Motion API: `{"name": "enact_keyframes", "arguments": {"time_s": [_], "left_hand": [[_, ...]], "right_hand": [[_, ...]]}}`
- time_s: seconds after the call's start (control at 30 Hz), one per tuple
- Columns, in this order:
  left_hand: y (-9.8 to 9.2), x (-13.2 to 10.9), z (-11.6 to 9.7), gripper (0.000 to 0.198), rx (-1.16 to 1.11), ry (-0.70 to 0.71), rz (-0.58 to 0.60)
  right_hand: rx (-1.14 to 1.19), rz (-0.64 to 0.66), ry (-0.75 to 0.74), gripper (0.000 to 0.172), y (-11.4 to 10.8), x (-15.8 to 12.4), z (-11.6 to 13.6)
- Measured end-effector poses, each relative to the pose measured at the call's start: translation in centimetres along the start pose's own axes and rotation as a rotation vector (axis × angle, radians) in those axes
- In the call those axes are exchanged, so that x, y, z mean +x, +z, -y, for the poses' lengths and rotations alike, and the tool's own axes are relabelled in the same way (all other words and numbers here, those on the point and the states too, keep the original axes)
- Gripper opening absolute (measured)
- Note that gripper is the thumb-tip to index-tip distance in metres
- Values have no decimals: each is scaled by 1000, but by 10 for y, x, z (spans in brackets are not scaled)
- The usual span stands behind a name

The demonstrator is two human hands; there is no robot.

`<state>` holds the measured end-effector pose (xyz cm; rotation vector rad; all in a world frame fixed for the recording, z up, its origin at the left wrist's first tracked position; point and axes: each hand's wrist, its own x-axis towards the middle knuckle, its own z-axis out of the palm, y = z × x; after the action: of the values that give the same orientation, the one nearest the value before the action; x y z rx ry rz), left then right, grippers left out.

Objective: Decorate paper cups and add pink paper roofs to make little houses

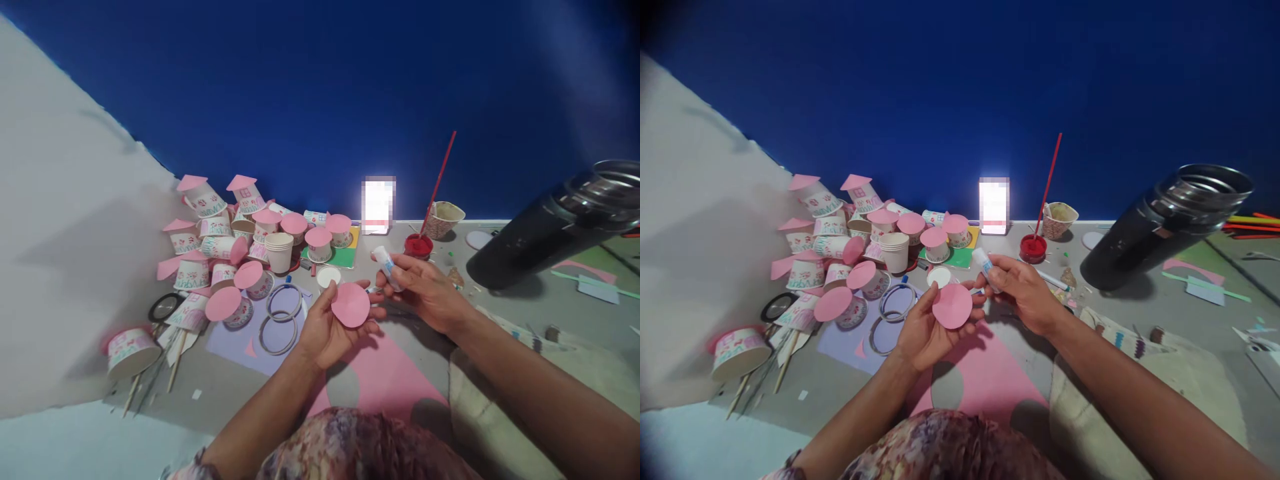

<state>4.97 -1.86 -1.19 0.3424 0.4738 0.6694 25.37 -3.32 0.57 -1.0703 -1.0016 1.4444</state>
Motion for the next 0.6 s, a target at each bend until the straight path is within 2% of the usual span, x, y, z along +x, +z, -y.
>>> {"name": "enact_keyframes", "arguments": {"time_s": [0.07, 0.13, 0.27, 0.33, 0.43, 0.6], "left_hand": [[2, -3, -3, 54, 7, 1, -18], [7, -9, -9, 53, 41, 19, -51], [15, -26, -30, 49, 145, 138, -169], [15, -35, -43, 47, 213, 231, -257], [8, -45, -57, 46, 278, 350, -377], [-11, -51, -68, 50, 445, 516, -498]], "right_hand": [[-4, 24, 0, 50, -5, 5, -3], [-108, -44, -52, 49, -14, 12, -8], [-358, -375, -181, 51, -40, 29, -15], [-433, -484, -201, 45, -53, 36, -17], [-596, -535, -205, 35, -63, 43, -20], [-989, -527, -200, 22, -59, 50, -30]]}}
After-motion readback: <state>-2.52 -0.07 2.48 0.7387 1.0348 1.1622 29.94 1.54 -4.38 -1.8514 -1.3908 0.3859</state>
